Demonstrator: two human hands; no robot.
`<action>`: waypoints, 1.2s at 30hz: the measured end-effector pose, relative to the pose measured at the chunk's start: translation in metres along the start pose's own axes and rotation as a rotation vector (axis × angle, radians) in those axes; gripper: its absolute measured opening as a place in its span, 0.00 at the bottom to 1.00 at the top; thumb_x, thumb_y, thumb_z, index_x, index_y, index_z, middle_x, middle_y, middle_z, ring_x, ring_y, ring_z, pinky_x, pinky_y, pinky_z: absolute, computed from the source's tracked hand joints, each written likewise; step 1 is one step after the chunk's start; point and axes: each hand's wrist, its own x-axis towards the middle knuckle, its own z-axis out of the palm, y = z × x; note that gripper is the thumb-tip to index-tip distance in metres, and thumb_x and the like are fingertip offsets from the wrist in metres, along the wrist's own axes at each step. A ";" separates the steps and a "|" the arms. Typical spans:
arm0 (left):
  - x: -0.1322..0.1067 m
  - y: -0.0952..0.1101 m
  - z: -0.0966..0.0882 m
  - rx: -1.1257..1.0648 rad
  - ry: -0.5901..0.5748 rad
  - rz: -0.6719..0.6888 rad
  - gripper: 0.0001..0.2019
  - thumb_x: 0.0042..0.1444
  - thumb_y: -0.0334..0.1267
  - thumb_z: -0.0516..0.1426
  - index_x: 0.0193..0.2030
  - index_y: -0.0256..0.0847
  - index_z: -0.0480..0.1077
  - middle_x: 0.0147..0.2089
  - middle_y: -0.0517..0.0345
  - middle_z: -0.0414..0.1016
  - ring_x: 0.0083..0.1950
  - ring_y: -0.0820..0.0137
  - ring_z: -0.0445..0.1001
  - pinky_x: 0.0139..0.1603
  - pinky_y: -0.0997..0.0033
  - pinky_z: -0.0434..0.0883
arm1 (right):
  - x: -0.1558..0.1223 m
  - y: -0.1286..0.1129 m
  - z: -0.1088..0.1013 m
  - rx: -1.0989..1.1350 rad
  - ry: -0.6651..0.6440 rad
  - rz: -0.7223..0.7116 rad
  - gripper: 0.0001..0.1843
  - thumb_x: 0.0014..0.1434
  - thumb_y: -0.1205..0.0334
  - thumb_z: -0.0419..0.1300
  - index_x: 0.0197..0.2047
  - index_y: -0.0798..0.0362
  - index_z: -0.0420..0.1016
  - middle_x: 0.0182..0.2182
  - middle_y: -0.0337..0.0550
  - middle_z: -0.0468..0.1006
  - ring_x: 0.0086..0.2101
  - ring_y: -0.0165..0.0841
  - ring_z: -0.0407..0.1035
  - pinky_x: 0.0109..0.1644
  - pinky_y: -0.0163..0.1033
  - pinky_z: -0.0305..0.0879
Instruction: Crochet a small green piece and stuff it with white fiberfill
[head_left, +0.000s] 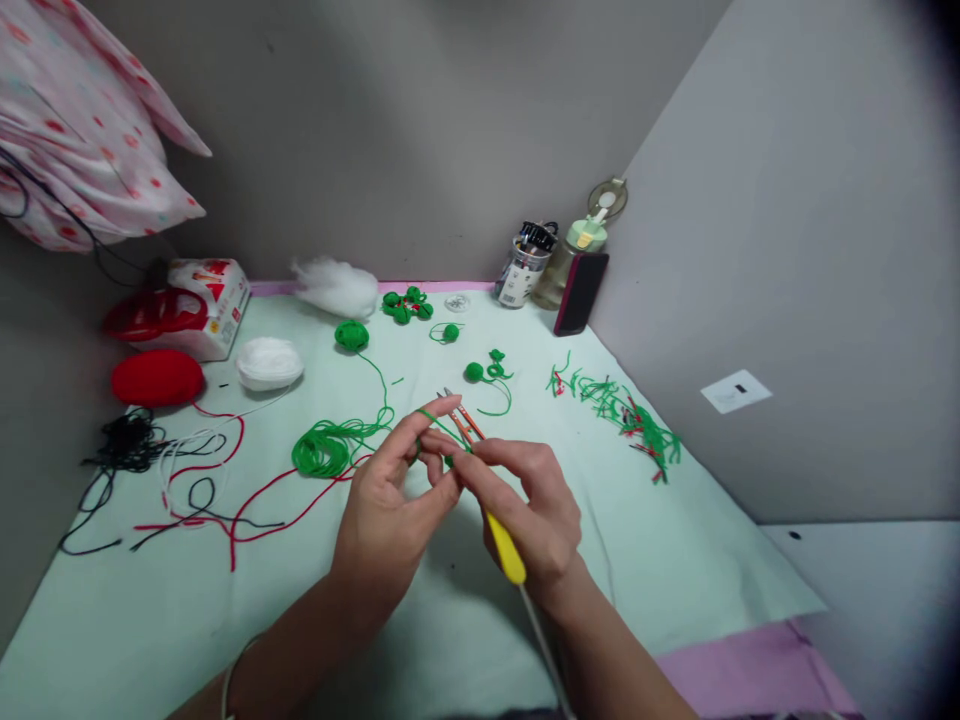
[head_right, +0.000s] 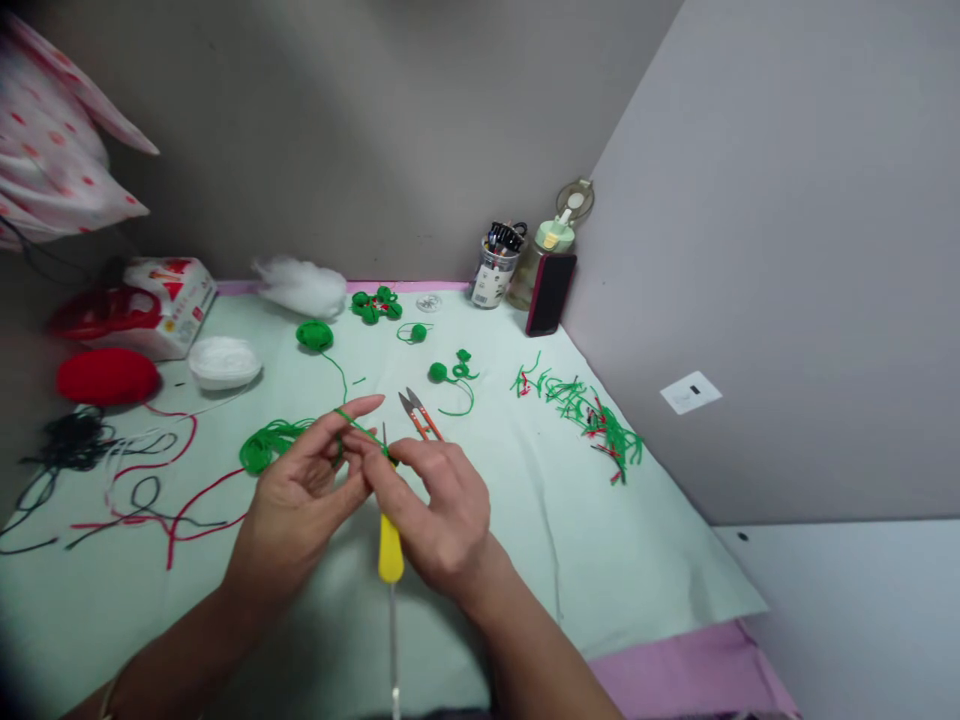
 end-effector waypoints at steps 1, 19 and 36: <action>0.001 0.000 0.001 -0.106 -0.051 -0.076 0.24 0.53 0.36 0.73 0.58 0.51 0.80 0.37 0.61 0.74 0.42 0.68 0.71 0.48 0.69 0.69 | -0.001 0.000 0.001 -0.032 0.011 -0.002 0.23 0.68 0.72 0.63 0.60 0.40 0.79 0.46 0.46 0.84 0.44 0.40 0.80 0.43 0.45 0.79; 0.004 0.000 0.000 -0.293 -0.139 -0.155 0.22 0.55 0.37 0.73 0.57 0.51 0.82 0.38 0.62 0.78 0.42 0.71 0.72 0.50 0.71 0.69 | 0.009 -0.002 0.004 0.356 0.103 0.276 0.13 0.69 0.70 0.63 0.48 0.43 0.86 0.39 0.44 0.83 0.38 0.37 0.79 0.38 0.43 0.77; 0.006 0.000 -0.005 -0.179 -0.249 -0.103 0.14 0.61 0.40 0.69 0.54 0.54 0.84 0.43 0.59 0.81 0.47 0.68 0.73 0.51 0.70 0.68 | 0.013 0.011 0.004 0.772 0.149 0.615 0.08 0.70 0.56 0.65 0.42 0.48 0.85 0.35 0.43 0.83 0.32 0.33 0.73 0.35 0.39 0.72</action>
